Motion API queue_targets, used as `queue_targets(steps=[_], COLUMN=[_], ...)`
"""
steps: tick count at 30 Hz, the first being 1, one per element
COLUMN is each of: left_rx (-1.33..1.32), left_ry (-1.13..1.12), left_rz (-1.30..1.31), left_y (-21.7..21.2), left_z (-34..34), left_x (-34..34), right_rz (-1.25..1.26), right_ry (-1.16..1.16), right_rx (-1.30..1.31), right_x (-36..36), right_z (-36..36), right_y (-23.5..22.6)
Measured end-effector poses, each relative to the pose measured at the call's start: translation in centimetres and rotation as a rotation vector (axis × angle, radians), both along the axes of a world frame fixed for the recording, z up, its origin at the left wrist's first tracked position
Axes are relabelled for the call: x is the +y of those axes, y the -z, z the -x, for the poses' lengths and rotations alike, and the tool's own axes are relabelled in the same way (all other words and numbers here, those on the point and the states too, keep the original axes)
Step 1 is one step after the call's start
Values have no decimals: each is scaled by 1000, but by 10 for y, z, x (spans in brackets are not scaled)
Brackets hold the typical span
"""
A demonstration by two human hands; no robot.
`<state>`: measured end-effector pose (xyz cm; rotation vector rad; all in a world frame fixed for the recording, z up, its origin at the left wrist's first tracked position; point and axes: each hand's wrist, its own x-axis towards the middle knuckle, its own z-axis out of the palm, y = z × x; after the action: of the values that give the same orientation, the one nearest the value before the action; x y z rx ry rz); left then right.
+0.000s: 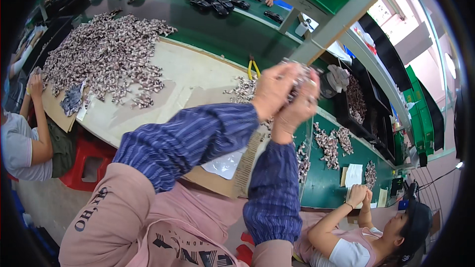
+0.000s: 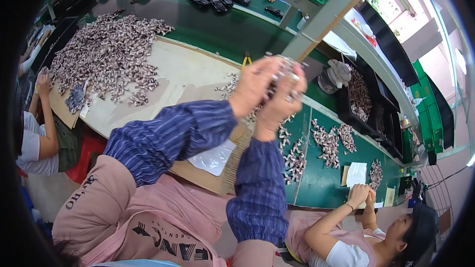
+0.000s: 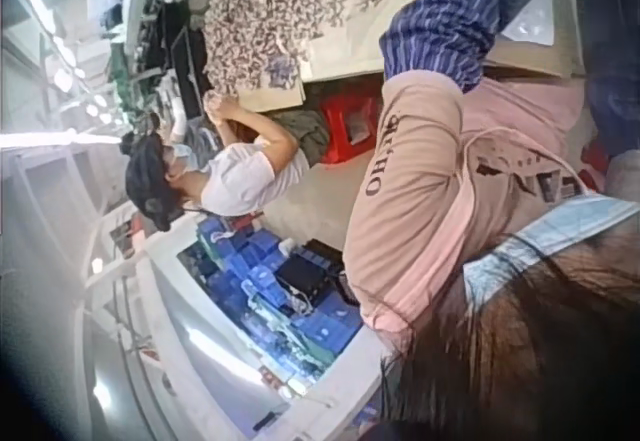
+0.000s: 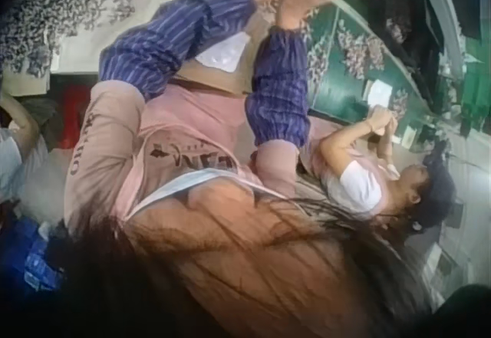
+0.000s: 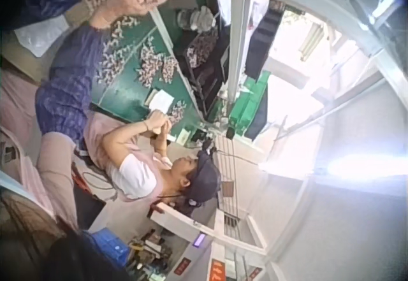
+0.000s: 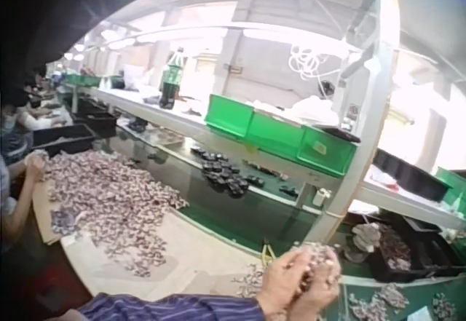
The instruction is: The person inspects small plastic parts by hand, then arranges them on a workbench.
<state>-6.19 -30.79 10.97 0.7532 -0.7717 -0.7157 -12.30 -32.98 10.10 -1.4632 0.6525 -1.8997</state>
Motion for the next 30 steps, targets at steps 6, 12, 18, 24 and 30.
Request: queue_targets(steps=[6,12,18,24,30], left_rx=[221,150,-732,-885,-905], left_ry=[-137,-229,-522,-452,-174], left_rz=[-156,-234,-282,-227,-212], left_y=[48,125,147,158,155], left_z=[-144,-182,-186,-206,-249], left_x=[31,34,30,42,58], right_rz=[-87,-314,-429,-375,-200], right_ry=[-193,-281,-334,-172,-104], right_rx=[103,233,403,776,883], right_x=[24,17,-16,-11,10], right_z=[-145,-178,-145,-143,-163], right_y=[38,102,122,126,126])
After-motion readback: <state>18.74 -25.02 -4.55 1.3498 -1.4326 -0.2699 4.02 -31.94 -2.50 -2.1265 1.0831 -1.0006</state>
